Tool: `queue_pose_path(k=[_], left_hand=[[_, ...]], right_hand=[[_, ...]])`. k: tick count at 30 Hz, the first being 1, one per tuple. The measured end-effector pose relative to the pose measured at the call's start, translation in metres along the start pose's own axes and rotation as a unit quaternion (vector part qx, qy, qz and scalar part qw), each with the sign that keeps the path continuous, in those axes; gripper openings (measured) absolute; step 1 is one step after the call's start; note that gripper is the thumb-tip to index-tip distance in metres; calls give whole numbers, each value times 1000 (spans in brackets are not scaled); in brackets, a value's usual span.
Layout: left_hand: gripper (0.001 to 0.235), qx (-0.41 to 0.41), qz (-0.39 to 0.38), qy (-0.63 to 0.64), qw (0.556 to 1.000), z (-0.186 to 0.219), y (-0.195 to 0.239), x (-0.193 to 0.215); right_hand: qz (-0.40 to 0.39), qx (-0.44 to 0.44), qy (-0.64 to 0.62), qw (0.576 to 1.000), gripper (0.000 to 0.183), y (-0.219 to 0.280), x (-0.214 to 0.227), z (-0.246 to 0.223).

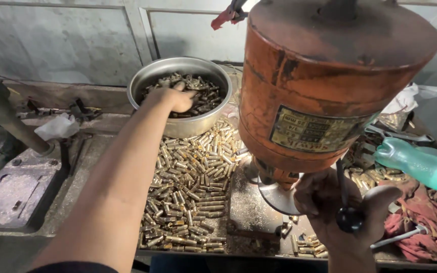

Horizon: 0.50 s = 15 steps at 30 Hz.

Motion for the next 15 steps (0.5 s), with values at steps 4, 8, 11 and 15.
queue_pose_path(k=[4,8,11,15], left_hand=[[56,-65,89,-65,992,-19,3,-2],[58,141,151,236,949,-29,34,1],[60,147,126,222,956,-33,9,-15],[66,97,108,195,970,-25,19,-26]], right_hand=[[38,-3,-11,999,113,2,9,4],[80,-15,-32,996,110,2,15,5],[138,-31,-23,990,107,1,19,6],[49,-30,-106,993,112,-1,8,4]])
Point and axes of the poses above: each hand's wrist, its own y-axis away from the middle knuckle, its own x-axis out of the back of the hand, z = x × y, the point moved 2 cm from there along -y, towards the middle knuckle, and after that the axes turned 10 degrees about z, right-handed, at the moved point
